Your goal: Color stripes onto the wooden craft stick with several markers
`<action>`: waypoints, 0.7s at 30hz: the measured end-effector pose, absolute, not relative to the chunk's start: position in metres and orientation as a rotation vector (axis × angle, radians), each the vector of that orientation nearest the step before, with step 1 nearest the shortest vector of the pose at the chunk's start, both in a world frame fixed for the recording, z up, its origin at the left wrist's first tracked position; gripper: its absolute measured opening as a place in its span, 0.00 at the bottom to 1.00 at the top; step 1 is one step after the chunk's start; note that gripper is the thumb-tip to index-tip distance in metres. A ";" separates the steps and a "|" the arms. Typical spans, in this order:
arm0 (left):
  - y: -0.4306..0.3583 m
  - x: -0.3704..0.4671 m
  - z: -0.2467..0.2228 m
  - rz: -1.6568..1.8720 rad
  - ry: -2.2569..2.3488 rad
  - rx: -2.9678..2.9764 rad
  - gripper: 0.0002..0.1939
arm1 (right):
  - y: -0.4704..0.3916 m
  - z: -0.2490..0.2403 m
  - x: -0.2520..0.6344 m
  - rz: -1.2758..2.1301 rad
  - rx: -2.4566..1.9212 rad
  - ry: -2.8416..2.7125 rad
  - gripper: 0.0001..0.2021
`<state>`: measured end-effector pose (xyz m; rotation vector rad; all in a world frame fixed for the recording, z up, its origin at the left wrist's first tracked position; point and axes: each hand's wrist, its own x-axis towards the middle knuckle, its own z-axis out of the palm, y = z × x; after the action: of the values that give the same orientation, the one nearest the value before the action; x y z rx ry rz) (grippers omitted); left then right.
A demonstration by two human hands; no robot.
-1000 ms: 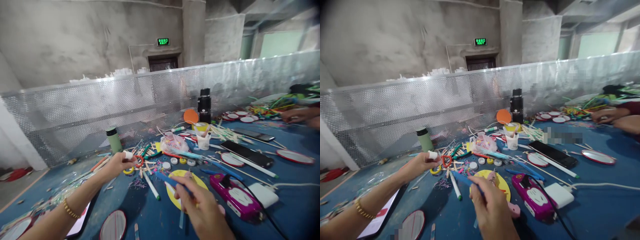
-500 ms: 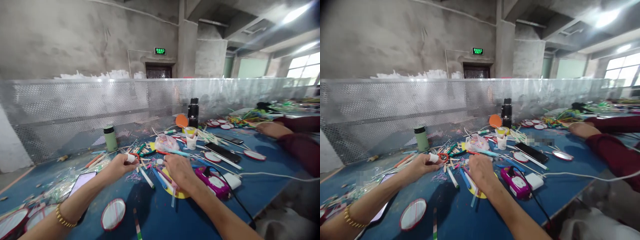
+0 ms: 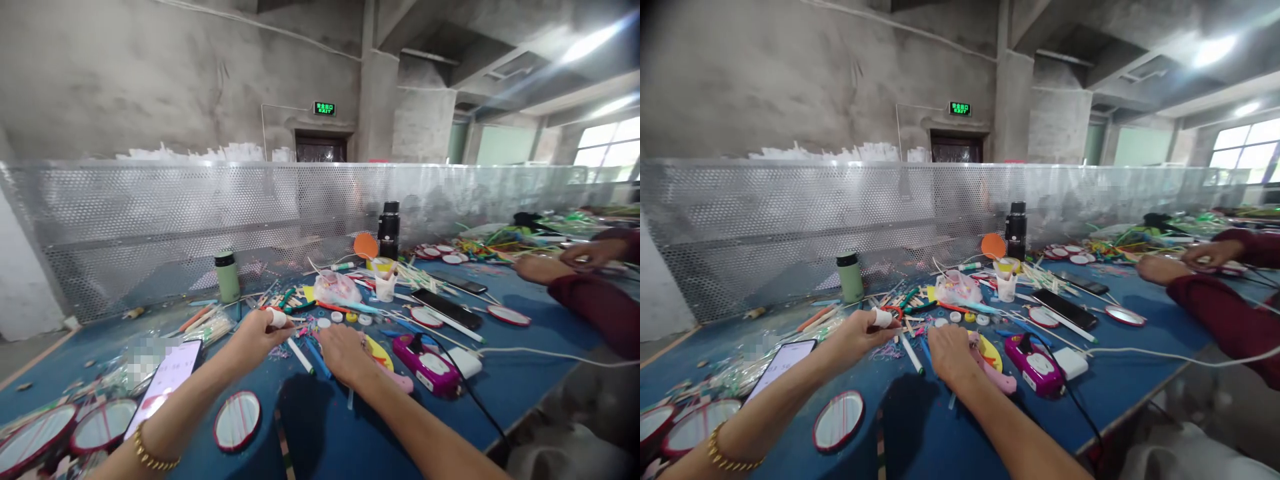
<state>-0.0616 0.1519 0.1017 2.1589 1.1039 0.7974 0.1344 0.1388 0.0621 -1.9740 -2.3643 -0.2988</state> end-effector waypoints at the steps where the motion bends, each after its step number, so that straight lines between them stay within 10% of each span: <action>1: 0.152 -0.061 0.100 0.808 1.100 2.149 0.17 | 0.139 0.063 0.135 -0.300 -1.965 -2.354 0.13; 21: 0.154 -0.078 0.091 0.855 1.092 1.827 0.14 | 0.115 0.069 0.158 -0.282 -1.218 -2.270 0.14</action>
<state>-0.0781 0.1539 0.0915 1.8272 1.0920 0.8552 0.1582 0.1150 0.0687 -1.2185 -2.2696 -0.2817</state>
